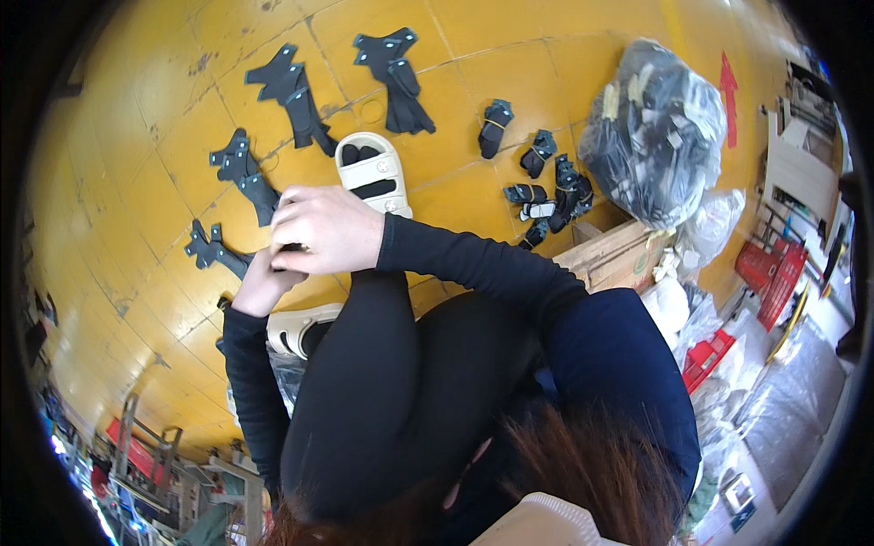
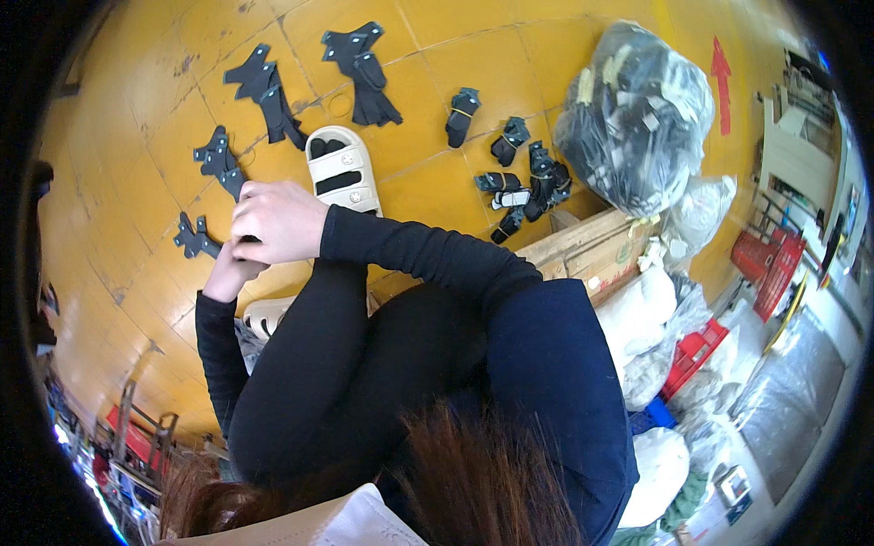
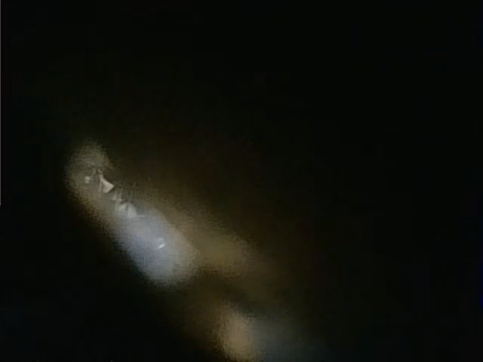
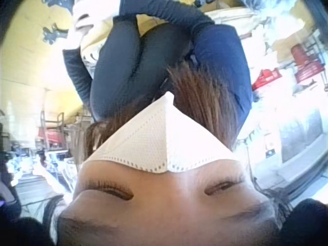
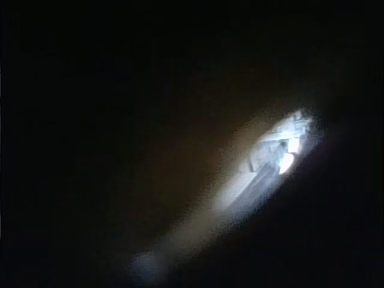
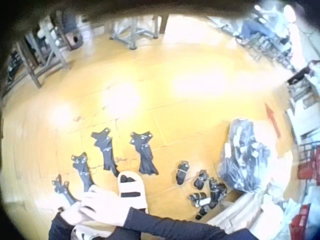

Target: The person sits on the floor and repeatedly picks up small black fabric parts, folds them, and places them into a clear plastic bag. The person also arranges similar parts on the floor in rows.

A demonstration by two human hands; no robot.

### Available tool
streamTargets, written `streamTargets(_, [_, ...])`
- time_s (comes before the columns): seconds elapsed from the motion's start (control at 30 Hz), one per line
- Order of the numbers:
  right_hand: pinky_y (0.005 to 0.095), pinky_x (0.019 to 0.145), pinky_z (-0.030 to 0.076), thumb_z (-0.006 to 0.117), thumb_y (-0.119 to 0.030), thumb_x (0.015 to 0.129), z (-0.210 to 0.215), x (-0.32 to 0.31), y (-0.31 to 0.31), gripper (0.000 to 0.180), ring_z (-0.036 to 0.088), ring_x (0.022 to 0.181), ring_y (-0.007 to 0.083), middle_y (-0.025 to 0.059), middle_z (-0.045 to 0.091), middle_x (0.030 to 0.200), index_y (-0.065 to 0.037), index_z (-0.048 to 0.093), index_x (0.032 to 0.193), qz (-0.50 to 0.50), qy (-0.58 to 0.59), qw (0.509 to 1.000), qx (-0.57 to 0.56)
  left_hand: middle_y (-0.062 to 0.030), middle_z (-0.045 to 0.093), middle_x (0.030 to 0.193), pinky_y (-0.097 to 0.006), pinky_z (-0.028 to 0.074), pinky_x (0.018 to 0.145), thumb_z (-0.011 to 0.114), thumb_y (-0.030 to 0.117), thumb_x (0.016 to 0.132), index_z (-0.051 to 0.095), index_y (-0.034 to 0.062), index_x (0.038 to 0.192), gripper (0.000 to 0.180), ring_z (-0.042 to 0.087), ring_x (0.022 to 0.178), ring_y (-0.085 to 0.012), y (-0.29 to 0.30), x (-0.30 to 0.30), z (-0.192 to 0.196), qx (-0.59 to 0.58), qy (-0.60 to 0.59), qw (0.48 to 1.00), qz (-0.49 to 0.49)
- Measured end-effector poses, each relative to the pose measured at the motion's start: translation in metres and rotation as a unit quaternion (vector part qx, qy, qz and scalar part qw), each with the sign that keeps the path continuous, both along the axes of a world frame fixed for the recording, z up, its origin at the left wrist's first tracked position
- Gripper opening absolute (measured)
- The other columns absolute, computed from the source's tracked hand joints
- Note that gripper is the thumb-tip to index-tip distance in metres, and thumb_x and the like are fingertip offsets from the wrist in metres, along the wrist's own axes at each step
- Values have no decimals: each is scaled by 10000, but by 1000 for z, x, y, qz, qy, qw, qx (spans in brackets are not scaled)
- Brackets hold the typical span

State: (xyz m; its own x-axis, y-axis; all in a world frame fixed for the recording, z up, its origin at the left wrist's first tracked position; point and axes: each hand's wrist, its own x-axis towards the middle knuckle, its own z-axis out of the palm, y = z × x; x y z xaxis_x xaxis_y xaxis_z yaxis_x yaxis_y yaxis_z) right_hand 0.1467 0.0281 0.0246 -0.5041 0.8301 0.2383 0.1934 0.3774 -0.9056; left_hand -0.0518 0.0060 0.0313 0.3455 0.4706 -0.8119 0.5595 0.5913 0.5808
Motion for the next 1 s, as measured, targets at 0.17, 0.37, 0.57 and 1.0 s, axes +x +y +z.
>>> streamTargets(0.17, [361,794,488,690,-170,778,12,38,-28,327,593,889,273,99,579,995,-80,600,1080,31,90,995,-28,-6,538,880,-231,421,714,696,103,802,516,22,1033,304,513,836,-107,-8,37,47,-8,-74,997,-3])
streamTargets(0.37, [325,819,486,715,-179,808,37,91,-85,285,615,953,245,94,611,996,-72,628,1057,-13,157,977,-141,-137,559,1236,-321,443,943,598,249,912,466,-57,1317,524,515,1147,-206,7,32,108,-39,-209,966,-145])
streamTargets(0.57, [370,806,487,697,-157,803,-22,201,-142,228,607,913,295,132,621,949,-61,597,984,-145,-87,968,-184,-111,585,1243,-322,411,964,552,102,911,509,4,1285,389,535,1146,-199,13,-22,164,255,106,950,-146])
streamTargets(1.0, [442,953,409,690,-39,648,-149,299,-202,726,472,1123,333,157,464,1180,-176,442,1316,-159,-557,815,-17,-201,587,1222,-341,412,981,565,96,862,474,9,1316,472,558,1165,-298,-104,-50,216,204,134,954,-173])
